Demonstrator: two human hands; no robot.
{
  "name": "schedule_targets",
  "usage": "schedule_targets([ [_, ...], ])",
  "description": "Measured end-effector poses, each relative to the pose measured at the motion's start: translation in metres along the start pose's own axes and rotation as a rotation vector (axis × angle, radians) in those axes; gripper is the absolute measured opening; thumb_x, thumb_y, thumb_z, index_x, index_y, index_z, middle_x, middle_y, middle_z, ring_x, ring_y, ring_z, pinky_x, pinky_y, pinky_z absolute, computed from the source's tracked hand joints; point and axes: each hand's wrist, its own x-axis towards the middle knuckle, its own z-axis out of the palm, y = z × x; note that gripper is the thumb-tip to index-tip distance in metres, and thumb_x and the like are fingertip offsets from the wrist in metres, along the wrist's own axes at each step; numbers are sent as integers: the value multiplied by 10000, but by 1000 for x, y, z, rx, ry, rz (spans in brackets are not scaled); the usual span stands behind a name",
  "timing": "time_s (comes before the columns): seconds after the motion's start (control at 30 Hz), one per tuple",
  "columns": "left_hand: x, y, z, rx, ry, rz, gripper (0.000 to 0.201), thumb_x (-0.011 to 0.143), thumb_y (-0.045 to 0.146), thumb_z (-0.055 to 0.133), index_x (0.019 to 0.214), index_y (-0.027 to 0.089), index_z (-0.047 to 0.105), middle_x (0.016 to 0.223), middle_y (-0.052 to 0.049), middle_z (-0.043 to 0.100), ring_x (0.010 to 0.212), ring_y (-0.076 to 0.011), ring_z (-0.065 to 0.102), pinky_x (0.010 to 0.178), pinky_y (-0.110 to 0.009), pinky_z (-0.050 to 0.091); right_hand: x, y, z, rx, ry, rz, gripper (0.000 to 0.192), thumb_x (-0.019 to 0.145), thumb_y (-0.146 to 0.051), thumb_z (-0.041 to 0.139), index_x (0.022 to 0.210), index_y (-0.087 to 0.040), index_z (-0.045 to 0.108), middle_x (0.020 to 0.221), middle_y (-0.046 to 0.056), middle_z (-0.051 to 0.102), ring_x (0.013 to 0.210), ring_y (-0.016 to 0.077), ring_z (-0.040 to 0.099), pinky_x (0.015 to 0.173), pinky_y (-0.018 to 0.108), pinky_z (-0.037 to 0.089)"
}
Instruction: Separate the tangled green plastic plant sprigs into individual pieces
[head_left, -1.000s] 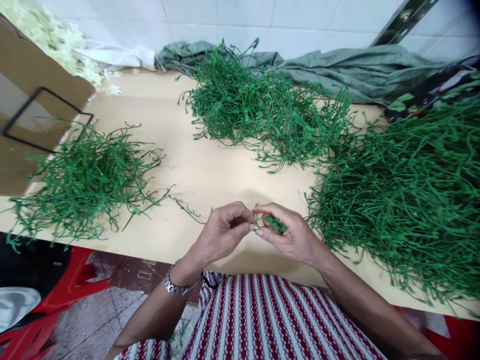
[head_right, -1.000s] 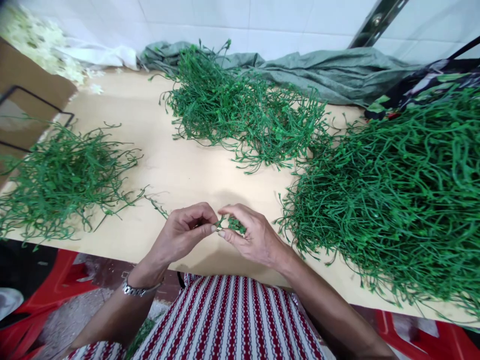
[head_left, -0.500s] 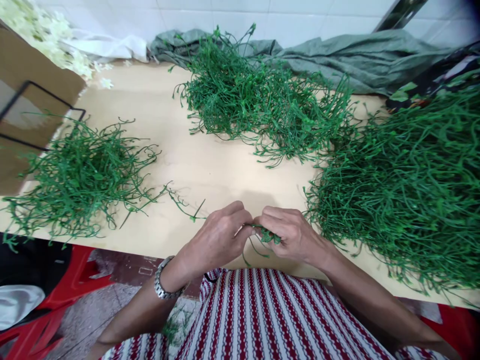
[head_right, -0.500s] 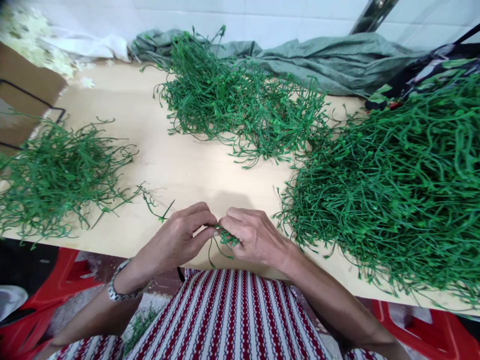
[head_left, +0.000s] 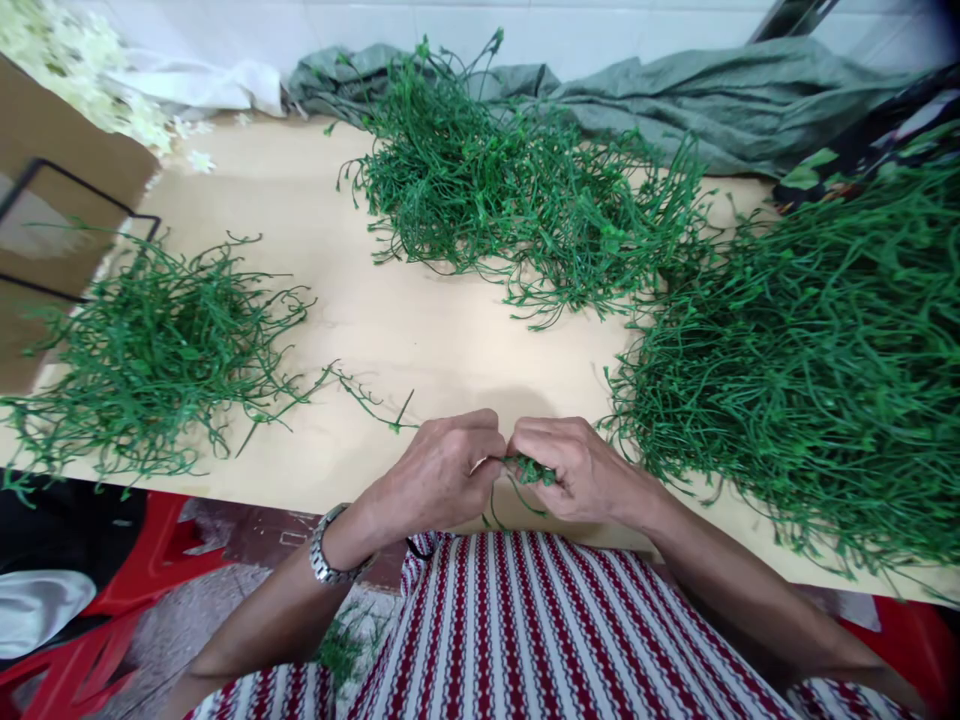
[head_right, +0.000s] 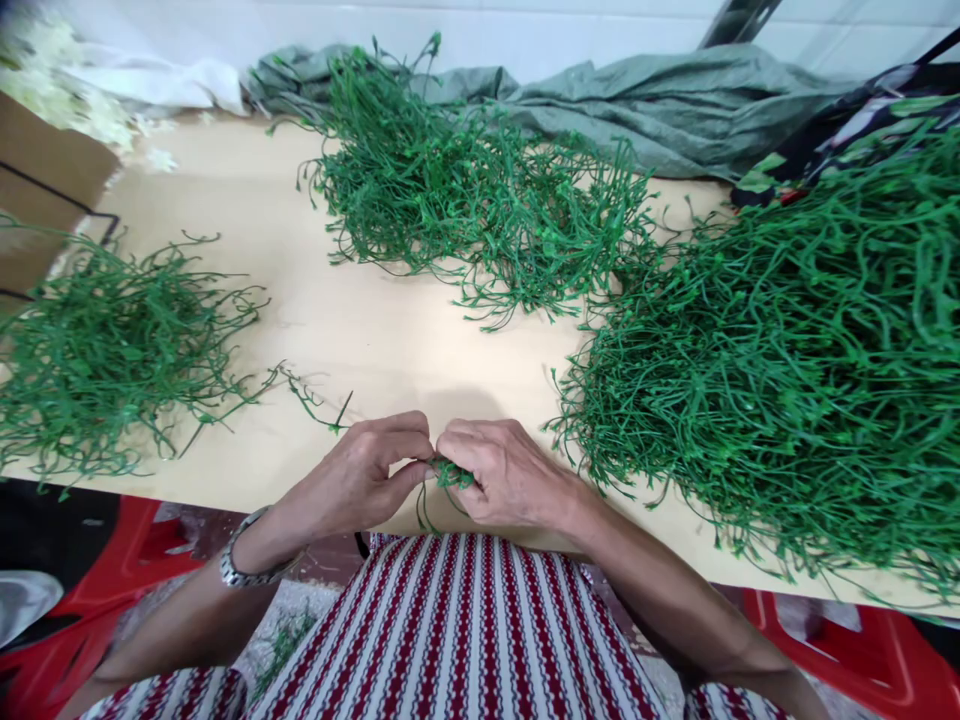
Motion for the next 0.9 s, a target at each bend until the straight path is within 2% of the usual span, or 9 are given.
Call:
schedule_targets([
  [0.17, -1, 11, -9, -33, -153, 105, 195, 723, 45, 448, 568, 139, 519, 624, 2, 488, 591, -95, 455, 540, -219, 346, 0, -1, -1, 349, -112, -30, 168, 654, -98, 424, 584, -189, 301, 560, -45, 320, 522, 86, 296, 509, 238, 253],
  [0.27, 1, 15, -14, -115, -219, 134, 194, 724, 44, 459, 566, 141, 516, 619, 5, 479, 589, -96, 442, 536, -215, 338, 0, 0, -3, 509, -149, -18, 212, 732, -163, 466, 562, -179, 341, 540, -50, 326, 509, 76, 310, 495, 221, 264],
  [0.43, 5, 6, -14, -316, -179, 114, 152, 741, 54, 498, 612, 128, 531, 639, 12, 459, 604, -90, 436, 561, -217, 341, 1, 3, -8, 659, -178, 89, 194, 805, -254, 469, 645, -147, 485, 564, -41, 375, 533, 76, 358, 494, 203, 290],
  [0.57, 4, -3, -12, -378, -128, 74, 89, 757, 73, 520, 715, 116, 587, 667, 7, 472, 621, -93, 442, 582, -227, 348, 2, 3, -12, 550, -114, 76, 162, 812, -206, 469, 665, -140, 488, 578, -34, 405, 534, 74, 373, 503, 201, 288],
  [0.67, 3, -4, -13, -337, -83, 41, 136, 751, 34, 494, 749, 108, 608, 684, 1, 479, 638, -94, 450, 591, -228, 350, 1, 2, -13, 400, -56, 45, 91, 774, -114, 466, 692, -141, 494, 627, -14, 443, 577, 87, 403, 538, 213, 302],
  [0.8, 2, -5, -10, -276, -8, 1, 173, 745, 11, 464, 700, 95, 608, 666, -2, 484, 603, -85, 440, 564, -222, 341, -1, -1, -11, 212, -6, 14, 92, 729, -63, 465, 743, -150, 491, 677, -4, 449, 614, 100, 391, 561, 229, 295],
  [0.9, 3, -6, -7, -281, 13, -2, 184, 742, 17, 462, 656, 94, 604, 639, 0, 482, 575, -78, 436, 542, -215, 338, -1, -2, -9, 164, 7, 32, 79, 739, -81, 470, 770, -152, 486, 689, -5, 445, 623, 101, 391, 567, 230, 298],
])
